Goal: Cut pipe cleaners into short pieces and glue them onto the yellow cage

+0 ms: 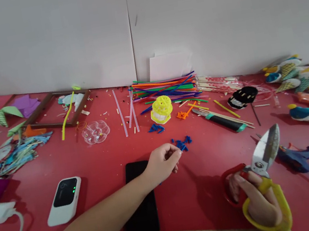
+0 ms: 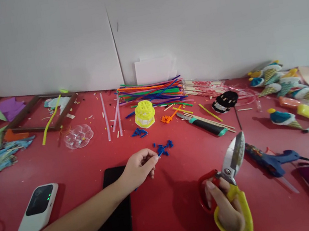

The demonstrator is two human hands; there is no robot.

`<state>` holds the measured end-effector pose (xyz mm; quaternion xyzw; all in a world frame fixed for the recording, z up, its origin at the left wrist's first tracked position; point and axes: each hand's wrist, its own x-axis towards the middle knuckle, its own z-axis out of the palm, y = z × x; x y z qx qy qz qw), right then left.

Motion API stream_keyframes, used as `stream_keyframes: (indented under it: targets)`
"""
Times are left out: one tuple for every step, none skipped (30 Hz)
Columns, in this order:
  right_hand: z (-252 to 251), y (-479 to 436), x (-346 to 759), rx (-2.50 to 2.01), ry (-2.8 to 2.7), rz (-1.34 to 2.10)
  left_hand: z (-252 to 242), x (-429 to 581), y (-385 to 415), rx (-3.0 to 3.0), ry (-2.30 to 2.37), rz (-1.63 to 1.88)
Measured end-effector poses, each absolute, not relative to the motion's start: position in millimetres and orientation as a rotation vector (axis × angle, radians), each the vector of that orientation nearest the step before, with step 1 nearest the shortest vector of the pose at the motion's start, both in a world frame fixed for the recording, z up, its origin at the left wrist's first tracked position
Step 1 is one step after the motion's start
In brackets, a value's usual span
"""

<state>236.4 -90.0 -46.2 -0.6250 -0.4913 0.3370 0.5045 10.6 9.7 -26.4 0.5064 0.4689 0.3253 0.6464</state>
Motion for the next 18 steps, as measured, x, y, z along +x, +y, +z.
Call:
stream_keyframes:
  targets:
    - [-46, -90, 236, -1.511, -1.182, 0.819, -26, 10, 9, 1.153, 1.069, 0.736]
    - [-46, -90, 236, -1.518, -1.173, 0.824, -26, 9, 9, 1.154, 1.070, 0.729]
    - [-46, -90, 235, -1.530, -1.162, 0.824, -26, 9, 8, 1.155, 1.070, 0.722]
    - [-46, -90, 235, -1.548, -1.152, 0.829, -25, 8, 8, 1.155, 1.067, 0.715]
    - [-46, -90, 234, -1.570, -1.135, 0.828, -25, 7, 8, 1.156, 1.062, 0.707]
    - [-45, -90, 234, -1.592, -1.119, 0.842, -25, 7, 8, 1.157, 1.057, 0.702]
    - [-45, -91, 235, -1.610, -1.116, 0.883, -24, 6, 9, 1.157, 1.050, 0.697]
    - [-43, -91, 237, -1.623, -1.127, 0.956, -24, 6, 9, 1.156, 1.044, 0.694]
    - [-42, -92, 239, -1.625, -1.151, 1.053, -24, 5, 9, 1.153, 1.041, 0.697]
    - [-39, -94, 243, -1.621, -1.182, 1.165, -23, 5, 10, 1.149, 1.036, 0.700]
    - [-37, -95, 247, -1.621, -1.209, 1.274, -23, 5, 10, 1.140, 1.032, 0.706]
    - [-33, -98, 251, -1.637, -1.215, 1.361, -23, 5, 10, 1.133, 1.027, 0.708]
    - [-30, -100, 255, -1.667, -1.201, 1.427, -23, 5, 10, 1.125, 1.024, 0.706]
    - [-26, -102, 259, -1.703, -1.178, 1.483, -23, 6, 10, 1.120, 1.020, 0.700]
    - [-23, -105, 263, -1.741, -1.154, 1.527, -23, 6, 10, 1.116, 1.019, 0.693]
    - [-19, -107, 267, -1.772, -1.149, 1.546, -22, 6, 10, 1.115, 1.022, 0.686]
    - [-16, -110, 270, -1.796, -1.178, 1.526, -21, 6, 10, 1.118, 1.030, 0.678]
    - [-12, -112, 272, -1.816, -1.229, 1.482, -20, 6, 10, 1.123, 1.041, 0.666]
